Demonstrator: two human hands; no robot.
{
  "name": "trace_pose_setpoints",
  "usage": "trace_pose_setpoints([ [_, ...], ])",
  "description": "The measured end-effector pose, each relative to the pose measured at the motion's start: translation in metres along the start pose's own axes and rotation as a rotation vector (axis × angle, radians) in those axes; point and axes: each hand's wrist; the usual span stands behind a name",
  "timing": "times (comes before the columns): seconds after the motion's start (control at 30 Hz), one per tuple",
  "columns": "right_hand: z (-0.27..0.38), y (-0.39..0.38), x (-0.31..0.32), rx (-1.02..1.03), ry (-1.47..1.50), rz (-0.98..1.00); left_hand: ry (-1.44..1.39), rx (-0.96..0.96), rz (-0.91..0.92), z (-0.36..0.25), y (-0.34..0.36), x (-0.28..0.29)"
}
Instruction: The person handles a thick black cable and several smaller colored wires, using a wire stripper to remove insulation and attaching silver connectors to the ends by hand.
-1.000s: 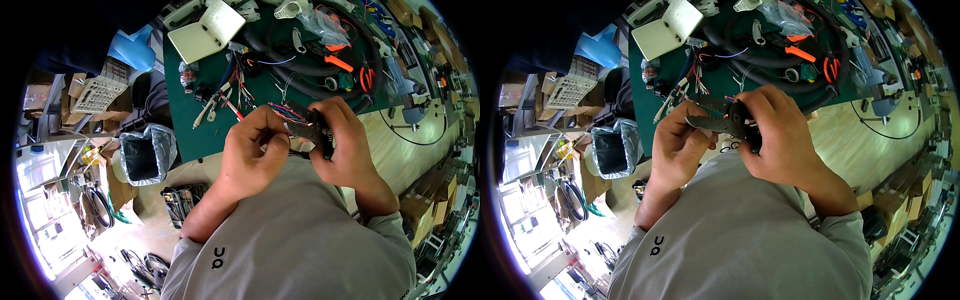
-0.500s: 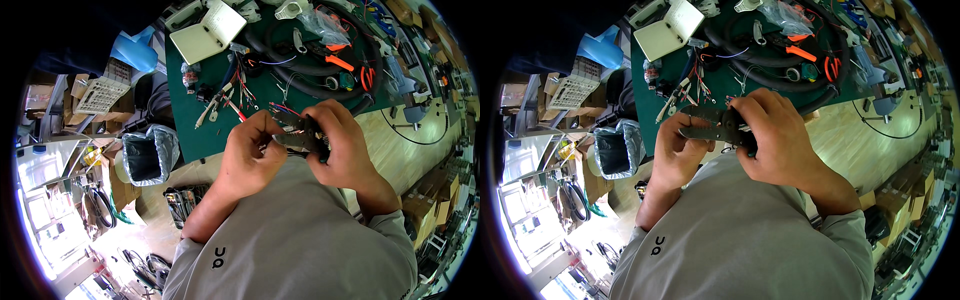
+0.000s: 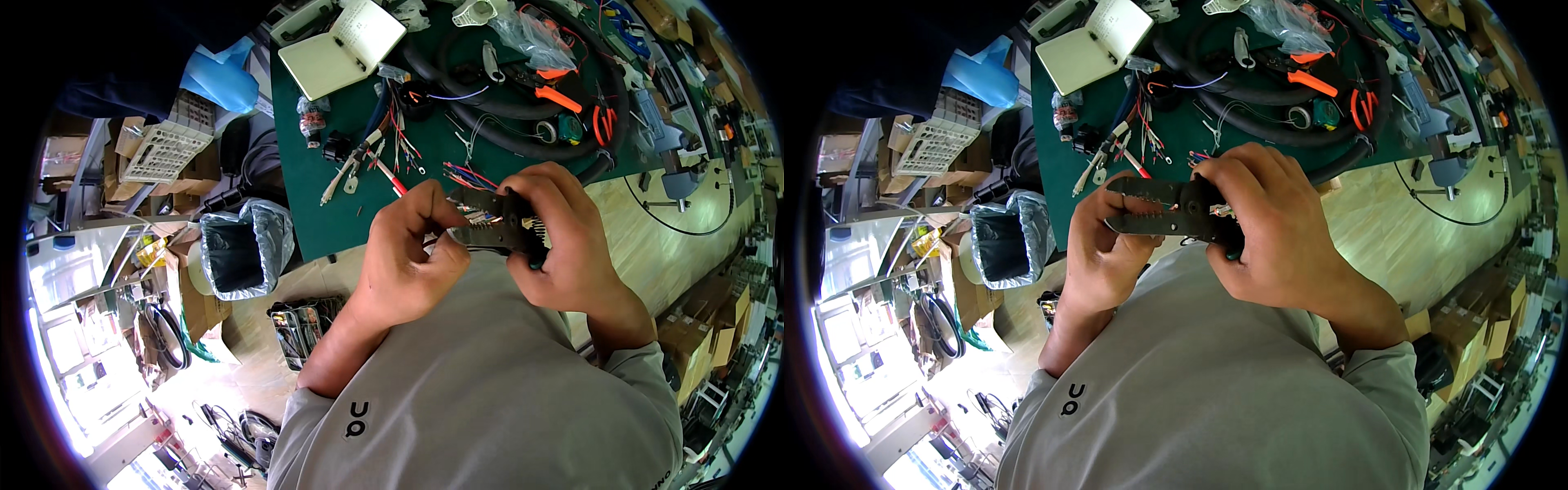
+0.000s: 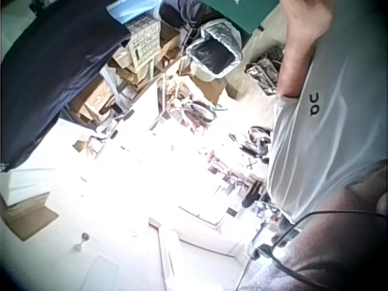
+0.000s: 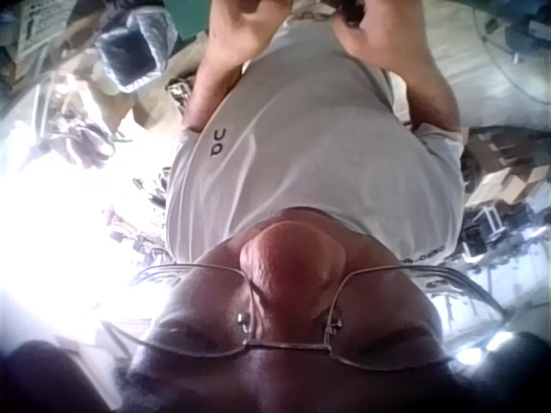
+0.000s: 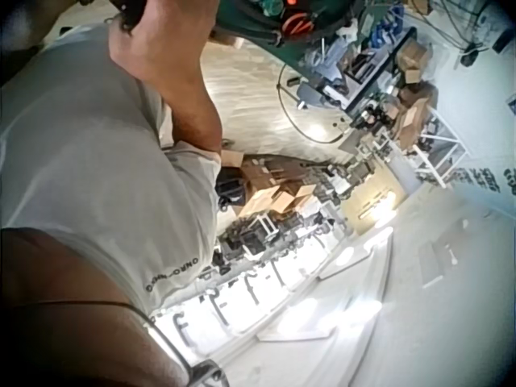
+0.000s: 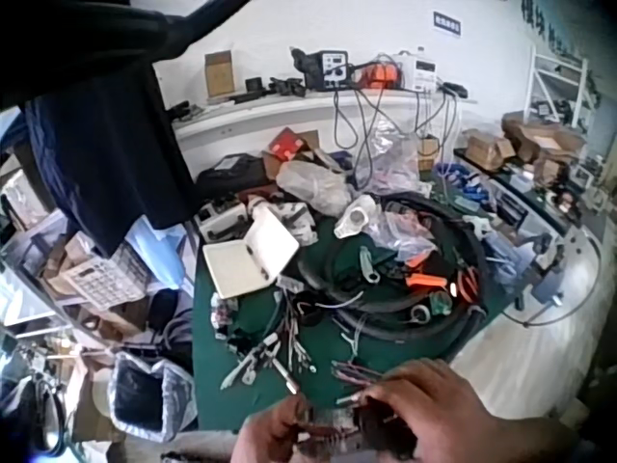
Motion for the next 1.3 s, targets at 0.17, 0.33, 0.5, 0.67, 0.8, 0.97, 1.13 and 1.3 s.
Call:
trace_pose_setpoints([
  [0.17, 0.0, 0.002, 0.0, -0.006, 0.005, -0.003, 0.029, -0.013, -0.021, 0.004, 0.001, 0.002],
  [0.33, 0.001, 0.005, 0.0, -0.009, 0.002, -0.009, 0.03, -0.023, -0.011, 0.005, 0.002, 0.004],
  [0.5, -0.001, 0.006, 0.0, -0.02, 0.014, -0.002, 0.032, -0.035, -0.011, 0.009, 0.003, 0.007],
  [0.67, -0.004, 0.005, 0.0, -0.044, 0.028, 0.015, 0.003, -0.027, -0.025, 0.009, 0.004, 0.005],
  [0.8, -0.007, 0.004, 0.0, -0.034, 0.04, -0.001, 0.005, -0.01, -0.01, 0.009, 0.004, 0.006],
  [0.97, -0.008, 0.004, 0.001, -0.018, 0.041, -0.004, 0.001, 0.024, 0.0, 0.009, 0.004, 0.007],
  [1.13, -0.008, 0.003, 0.001, -0.037, 0.049, -0.006, 0.009, 0.002, 0.005, 0.01, 0.003, 0.008],
  [1.3, -0.007, 0.002, 0.001, -0.039, 0.05, -0.002, 0.026, -0.018, 0.016, 0.014, 0.002, 0.011],
])
Point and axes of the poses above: each hand's wrist, its own y-axis towards the middle knuckle, its own x-axis out of the back of the hand, z = x × y, and after that the axes turned 2 degrees about y, right-handed
